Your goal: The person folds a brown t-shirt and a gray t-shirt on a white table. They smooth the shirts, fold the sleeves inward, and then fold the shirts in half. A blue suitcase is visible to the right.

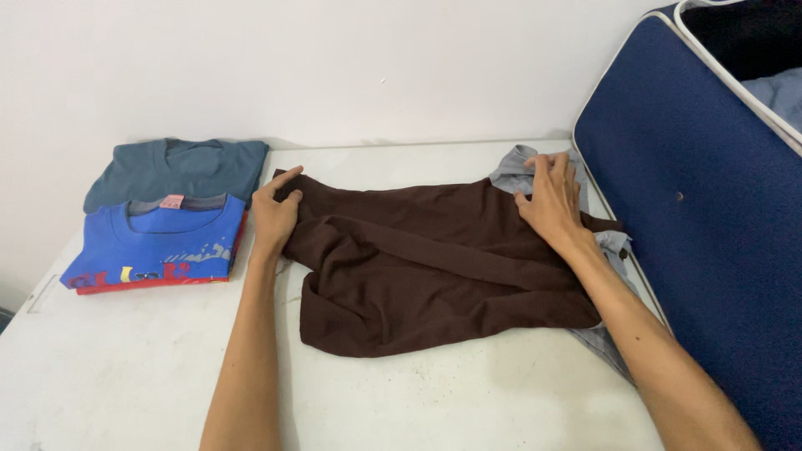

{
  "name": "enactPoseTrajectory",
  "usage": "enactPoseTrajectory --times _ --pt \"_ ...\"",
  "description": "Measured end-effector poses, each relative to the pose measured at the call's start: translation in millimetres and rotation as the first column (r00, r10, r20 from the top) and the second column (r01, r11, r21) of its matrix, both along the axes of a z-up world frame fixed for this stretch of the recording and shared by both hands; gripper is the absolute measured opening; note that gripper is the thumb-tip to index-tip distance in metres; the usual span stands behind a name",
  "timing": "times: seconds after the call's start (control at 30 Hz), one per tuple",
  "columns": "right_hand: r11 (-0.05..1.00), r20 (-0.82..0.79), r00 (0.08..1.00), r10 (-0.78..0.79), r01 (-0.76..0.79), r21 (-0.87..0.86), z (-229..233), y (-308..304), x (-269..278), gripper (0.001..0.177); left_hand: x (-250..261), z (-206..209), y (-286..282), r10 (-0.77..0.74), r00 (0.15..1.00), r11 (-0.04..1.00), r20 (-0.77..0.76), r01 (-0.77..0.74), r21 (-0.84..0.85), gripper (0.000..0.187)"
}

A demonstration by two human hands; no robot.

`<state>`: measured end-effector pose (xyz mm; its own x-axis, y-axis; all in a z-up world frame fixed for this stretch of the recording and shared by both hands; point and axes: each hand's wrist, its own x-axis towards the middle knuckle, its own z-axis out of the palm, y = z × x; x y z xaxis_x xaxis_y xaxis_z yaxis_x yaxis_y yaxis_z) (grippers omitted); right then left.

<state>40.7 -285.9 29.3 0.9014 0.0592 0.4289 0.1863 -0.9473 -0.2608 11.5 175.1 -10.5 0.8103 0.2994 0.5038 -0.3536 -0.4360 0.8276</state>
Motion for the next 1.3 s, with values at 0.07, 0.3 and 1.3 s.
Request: enactPoseTrajectory --times 0.07,0.3,1.3 --pt "0.999 -0.113 0.993 0.027 -0.031 -0.027 -2.0 -2.0 0.7 0.037 4.5 -4.3 1.0 -0.015 0.999 1.000 0.032 0.016 -0.025 0.042" --pt "0.972 -0.310 0.926 0.215 -0.235 -0.030 3.1 -27.3 14.8 0.053 0.4 0.6 -1.1 0.185 0.983 0.980 -0.007 -0.184 0.082 0.032" --pt "0.965 -0.076 0.964 0.253 -0.246 0.096 14.5 -15.3 20.2 0.037 1.8 24.8 -62.1 0.033 0.981 0.821 -0.190 0.082 0.564 0.029"
